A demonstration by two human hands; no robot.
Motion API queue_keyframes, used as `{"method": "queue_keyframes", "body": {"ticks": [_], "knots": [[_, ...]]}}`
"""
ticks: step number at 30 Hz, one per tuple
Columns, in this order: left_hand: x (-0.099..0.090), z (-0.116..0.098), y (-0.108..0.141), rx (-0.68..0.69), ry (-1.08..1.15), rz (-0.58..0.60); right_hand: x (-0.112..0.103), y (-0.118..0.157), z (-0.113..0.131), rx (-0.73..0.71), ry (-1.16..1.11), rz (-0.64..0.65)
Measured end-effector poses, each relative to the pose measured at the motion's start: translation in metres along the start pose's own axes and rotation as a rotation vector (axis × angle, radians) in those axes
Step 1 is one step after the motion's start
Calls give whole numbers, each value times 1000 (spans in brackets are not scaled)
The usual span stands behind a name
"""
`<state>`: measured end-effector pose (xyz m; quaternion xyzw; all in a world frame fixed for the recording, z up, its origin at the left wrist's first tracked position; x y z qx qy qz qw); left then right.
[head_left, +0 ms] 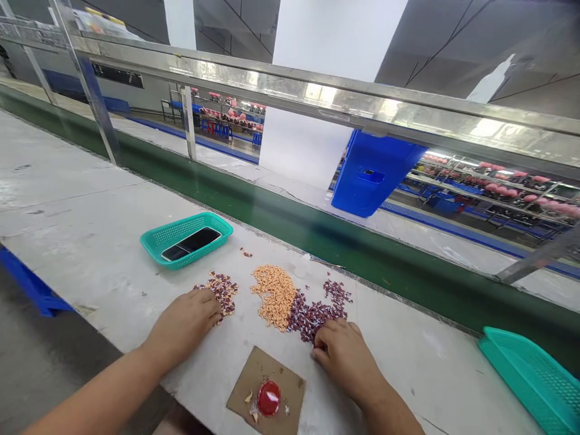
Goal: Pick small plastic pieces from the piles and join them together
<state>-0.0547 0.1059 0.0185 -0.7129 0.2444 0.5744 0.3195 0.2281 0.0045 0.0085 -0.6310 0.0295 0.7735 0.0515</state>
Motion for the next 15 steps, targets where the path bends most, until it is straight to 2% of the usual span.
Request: {"method": "queue_keyframes", "body": {"ticks": [4,9,15], "knots": [[0,-14,-12,65,-3,5,7,-1,2,-15,89,-26],[8,-48,-36,202,6,116,9,-2,5,-13,99,-71],[18,-68,-53,185,14,152,4,-1,11,-30,9,-114]]}}
Point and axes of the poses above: each hand's wrist, its own y-axis away from the middle knuckle, its own x-axis out of the palm, z = x × y, the point moved 2 cm from there along -y, towards the middle knuckle, and after that the axes turned 9 degrees about x, right-handed, at the moved point
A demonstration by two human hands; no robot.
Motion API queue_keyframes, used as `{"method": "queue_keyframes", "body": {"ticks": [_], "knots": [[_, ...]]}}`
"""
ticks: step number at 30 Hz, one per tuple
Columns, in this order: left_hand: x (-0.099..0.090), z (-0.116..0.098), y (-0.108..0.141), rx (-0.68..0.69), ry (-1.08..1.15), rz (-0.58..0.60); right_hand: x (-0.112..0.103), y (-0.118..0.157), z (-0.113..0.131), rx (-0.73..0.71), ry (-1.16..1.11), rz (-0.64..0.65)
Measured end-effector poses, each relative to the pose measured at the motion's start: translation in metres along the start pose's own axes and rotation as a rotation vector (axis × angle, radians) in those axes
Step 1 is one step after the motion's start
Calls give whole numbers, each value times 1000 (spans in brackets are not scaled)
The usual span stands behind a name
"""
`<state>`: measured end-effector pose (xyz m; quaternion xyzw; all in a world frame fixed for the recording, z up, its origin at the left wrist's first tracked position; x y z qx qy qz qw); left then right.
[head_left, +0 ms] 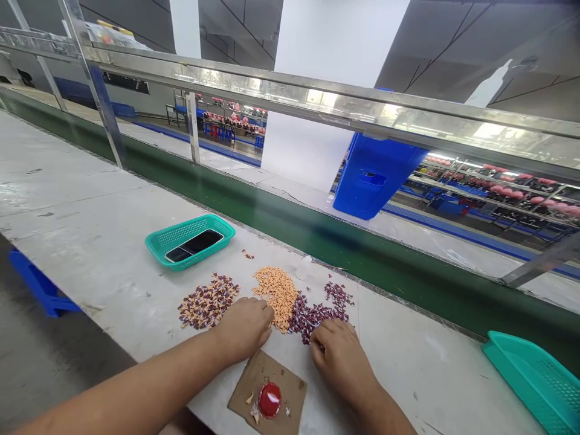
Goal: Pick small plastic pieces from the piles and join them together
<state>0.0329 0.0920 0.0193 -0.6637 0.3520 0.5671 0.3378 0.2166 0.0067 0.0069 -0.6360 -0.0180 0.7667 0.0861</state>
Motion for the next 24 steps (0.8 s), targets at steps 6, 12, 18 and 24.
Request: {"method": "queue_keyframes", "body": {"ticks": [6,12,18,24], "knots": [[5,-3,-8,-49,46,5,-5,3,6,-45,-176,-42],[5,-1,-12,-92,204,-21,-5,3,10,1,-527,-11],[-6,-11,-8,-63,571,-80,6,1,16,180,-1221,296],[-3,-36,1,-20,1057,-63,12,7,26,264,-1629,371]]}}
Point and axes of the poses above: each hand's wrist, its own y-axis away from the middle knuckle, its own x-axis out of the palm, z = x × y, the point moved 2 cm from there along -y, towards the middle knuckle, and after that the axes turned 9 degrees about x, right-handed, at the moved point
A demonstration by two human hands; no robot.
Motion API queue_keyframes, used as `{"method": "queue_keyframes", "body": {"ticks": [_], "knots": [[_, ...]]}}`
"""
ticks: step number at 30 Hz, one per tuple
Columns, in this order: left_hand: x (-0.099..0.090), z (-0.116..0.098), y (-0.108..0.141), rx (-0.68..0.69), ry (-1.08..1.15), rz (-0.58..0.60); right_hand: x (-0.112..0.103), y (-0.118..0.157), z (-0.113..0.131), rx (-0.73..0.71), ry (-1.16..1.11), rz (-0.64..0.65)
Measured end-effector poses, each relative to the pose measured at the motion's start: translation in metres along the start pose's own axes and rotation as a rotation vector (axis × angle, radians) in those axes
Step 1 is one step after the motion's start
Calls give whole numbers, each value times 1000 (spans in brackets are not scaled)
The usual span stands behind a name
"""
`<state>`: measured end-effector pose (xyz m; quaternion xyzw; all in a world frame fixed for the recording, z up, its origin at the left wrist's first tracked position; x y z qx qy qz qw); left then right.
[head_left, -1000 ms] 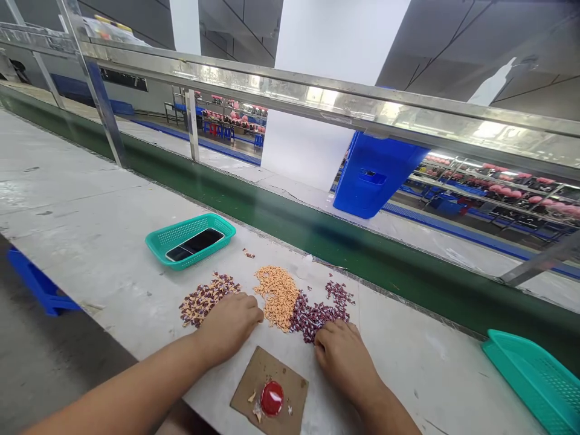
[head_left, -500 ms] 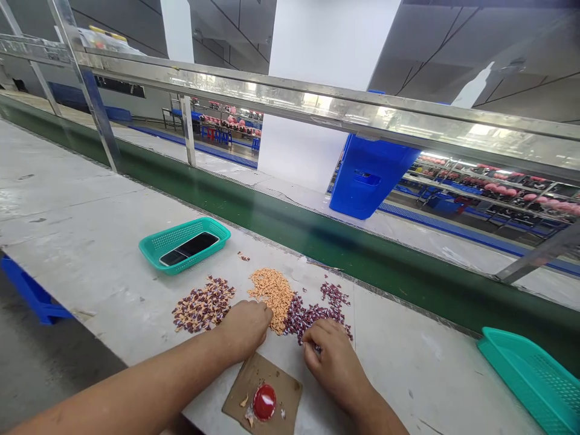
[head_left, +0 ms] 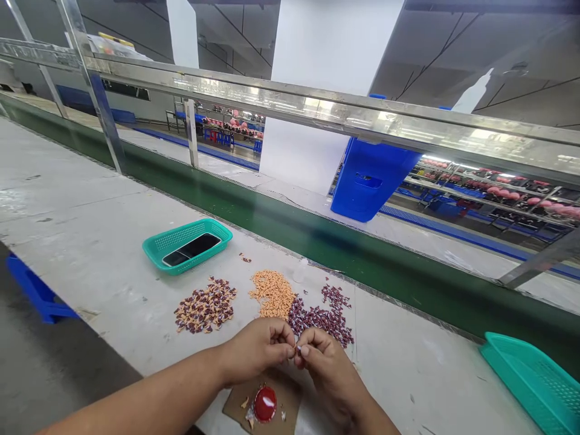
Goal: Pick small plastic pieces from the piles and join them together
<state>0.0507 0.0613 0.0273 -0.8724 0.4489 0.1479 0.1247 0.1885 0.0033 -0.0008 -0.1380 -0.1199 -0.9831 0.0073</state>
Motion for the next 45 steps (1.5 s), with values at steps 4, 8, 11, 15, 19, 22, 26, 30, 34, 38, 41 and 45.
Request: {"method": "queue_keyframes", "body": {"ticks": [4,8,11,15,19,22,26,30,34,38,41,45], "knots": [[5,6,9,-73,553,1,9,7,1,29,-63,74],[2,12,20,-183,683,-157,13,11,4,8,122,118],[-4,11,29,-189,683,-338,14,13,8,-24,381,85],[-9,6,38,-184,736,-431,12,10,7,-42,469,-7],[-7,6,45,-205,809,-440,7,7,7,-102,462,-41],[-4,8,48,-235,844,-451,3,9,8,-82,454,-60],[-1,11,53,-238,898,-469,2,10,7,-69,419,-17],[1,15,55,-229,925,-464,3,10,5,-48,479,14],[4,17,57,-224,939,-471,8,13,5,-87,715,-18],[7,20,59,-223,960,-484,19,17,4,-208,1013,25],[8,21,60,-220,970,-479,28,21,2,-301,1194,62],[9,20,60,-207,973,-468,35,24,0,-380,1343,66]]}}
Point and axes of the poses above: each hand's wrist, its own y-axis away from the middle knuckle, its own x-axis out of the palm, z = x × y, the point moved 2 cm from there along -y, towards the middle knuckle, and after that the axes turned 9 degrees about x, right-handed, at the moved point
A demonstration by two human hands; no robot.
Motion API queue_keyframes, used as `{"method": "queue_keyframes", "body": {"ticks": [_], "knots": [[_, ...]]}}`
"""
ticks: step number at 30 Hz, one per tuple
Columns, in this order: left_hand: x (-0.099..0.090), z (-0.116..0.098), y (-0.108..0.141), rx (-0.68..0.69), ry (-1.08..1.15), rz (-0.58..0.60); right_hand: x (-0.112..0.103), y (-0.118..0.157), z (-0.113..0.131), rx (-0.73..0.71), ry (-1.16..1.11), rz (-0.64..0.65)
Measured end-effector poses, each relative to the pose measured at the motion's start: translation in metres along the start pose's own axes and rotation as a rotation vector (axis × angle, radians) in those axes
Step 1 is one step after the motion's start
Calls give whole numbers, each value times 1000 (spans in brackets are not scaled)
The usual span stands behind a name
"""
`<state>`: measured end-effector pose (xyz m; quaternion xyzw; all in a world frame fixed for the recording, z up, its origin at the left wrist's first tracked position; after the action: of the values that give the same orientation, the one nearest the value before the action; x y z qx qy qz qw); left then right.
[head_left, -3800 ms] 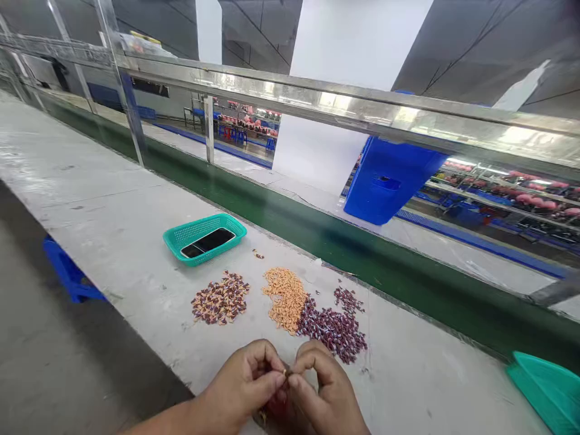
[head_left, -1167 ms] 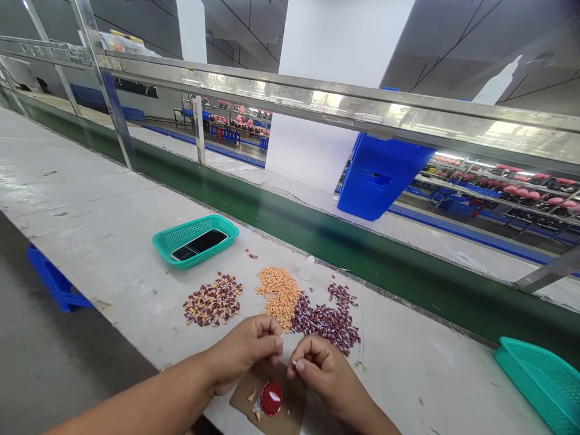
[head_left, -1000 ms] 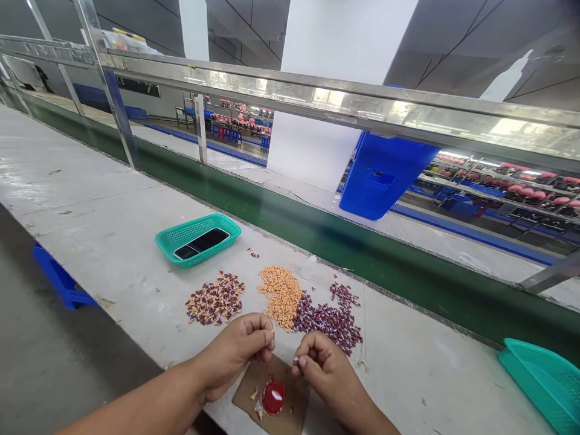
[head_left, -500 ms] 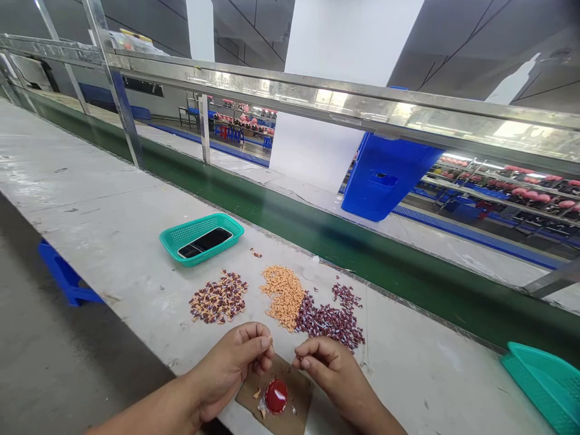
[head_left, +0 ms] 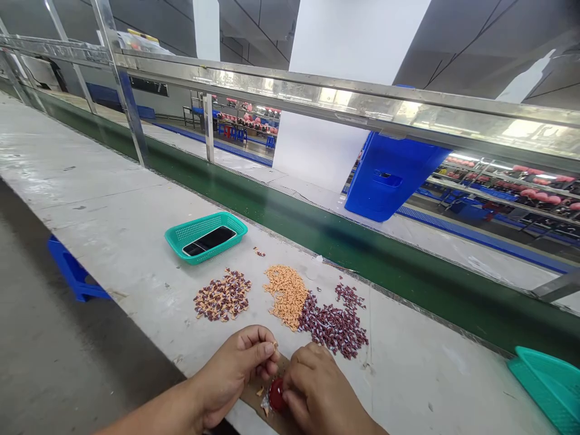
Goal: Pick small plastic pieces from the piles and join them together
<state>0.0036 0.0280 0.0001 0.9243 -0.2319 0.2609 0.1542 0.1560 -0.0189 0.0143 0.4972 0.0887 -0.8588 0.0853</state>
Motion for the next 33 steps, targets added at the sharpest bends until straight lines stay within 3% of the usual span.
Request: {"method": "queue_keyframes", "body": {"ticks": [7,10,21,33], "knots": [[4,9,4,-20,-44,40,-12,3,-6,-97,-346,-373],[7,12,5,-30,-96,69,-11,3,-7,-91,-435,-455],[17,9,8,-46,-117,76,-7,2,-7,-57,-478,-463],[19,12,7,41,-120,38,0,0,-7,-9,-497,-442]]}}
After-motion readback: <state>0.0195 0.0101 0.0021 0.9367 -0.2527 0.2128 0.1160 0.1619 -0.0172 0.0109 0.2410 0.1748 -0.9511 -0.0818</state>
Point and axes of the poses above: each hand's wrist, its own y-axis away from the middle knuckle, its own x-axis out of the palm, z = x × y, the point moved 2 cm from there along -y, towards the middle knuckle, and after that the axes turned 9 degrees about x, right-handed, at the moved point
